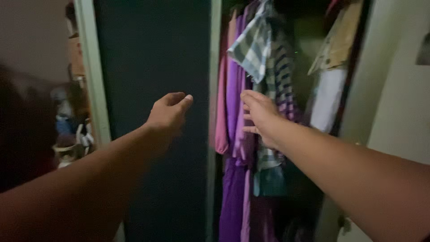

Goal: The person opens a wardrobe and removes several garments one by one from hangers, including shorts, a t-shirt, a tank top, and a long-sleeved shirt. Each item is taken off its hanger and placed on the bed, while the empty hangers are also set aside on the bed.

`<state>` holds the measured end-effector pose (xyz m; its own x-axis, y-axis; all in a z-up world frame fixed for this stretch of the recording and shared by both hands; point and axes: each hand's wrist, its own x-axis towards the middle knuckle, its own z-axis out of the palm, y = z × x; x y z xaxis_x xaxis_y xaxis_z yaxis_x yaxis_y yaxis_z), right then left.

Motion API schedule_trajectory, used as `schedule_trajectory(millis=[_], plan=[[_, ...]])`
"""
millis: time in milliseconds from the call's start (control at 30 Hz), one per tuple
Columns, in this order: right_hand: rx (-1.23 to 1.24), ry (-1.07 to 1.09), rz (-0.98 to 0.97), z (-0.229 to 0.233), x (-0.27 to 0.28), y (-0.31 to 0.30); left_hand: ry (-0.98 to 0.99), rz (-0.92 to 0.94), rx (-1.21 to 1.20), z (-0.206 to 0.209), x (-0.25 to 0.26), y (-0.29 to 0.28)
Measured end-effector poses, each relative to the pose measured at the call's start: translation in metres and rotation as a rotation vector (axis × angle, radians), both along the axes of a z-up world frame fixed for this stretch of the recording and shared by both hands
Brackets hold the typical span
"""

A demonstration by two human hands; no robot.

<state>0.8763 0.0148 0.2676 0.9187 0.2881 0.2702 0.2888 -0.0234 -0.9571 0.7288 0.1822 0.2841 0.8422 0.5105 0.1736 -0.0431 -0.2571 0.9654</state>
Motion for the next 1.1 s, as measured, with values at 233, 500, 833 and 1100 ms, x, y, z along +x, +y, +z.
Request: schedule_trajectory(millis=[233, 500, 833, 1100], plan=[[0.064, -0.023, -0.061, 0.018, 0.032, -0.048, -0.042, -0.171, 0.016, 0.014, 0.044, -0.028], [0.086, -0.075, -0.079, 0.053, 0.081, -0.079, -0.139, -0.217, 0.083, 0.037, 0.115, -0.059], [0.112, -0.094, -0.077, 0.089, 0.152, -0.083, -0.312, -0.269, 0.069, 0.067, 0.215, -0.076], [0.200, -0.078, -0.038, 0.116, 0.203, -0.080, -0.339, -0.288, 0.069, 0.097, 0.280, -0.090]])
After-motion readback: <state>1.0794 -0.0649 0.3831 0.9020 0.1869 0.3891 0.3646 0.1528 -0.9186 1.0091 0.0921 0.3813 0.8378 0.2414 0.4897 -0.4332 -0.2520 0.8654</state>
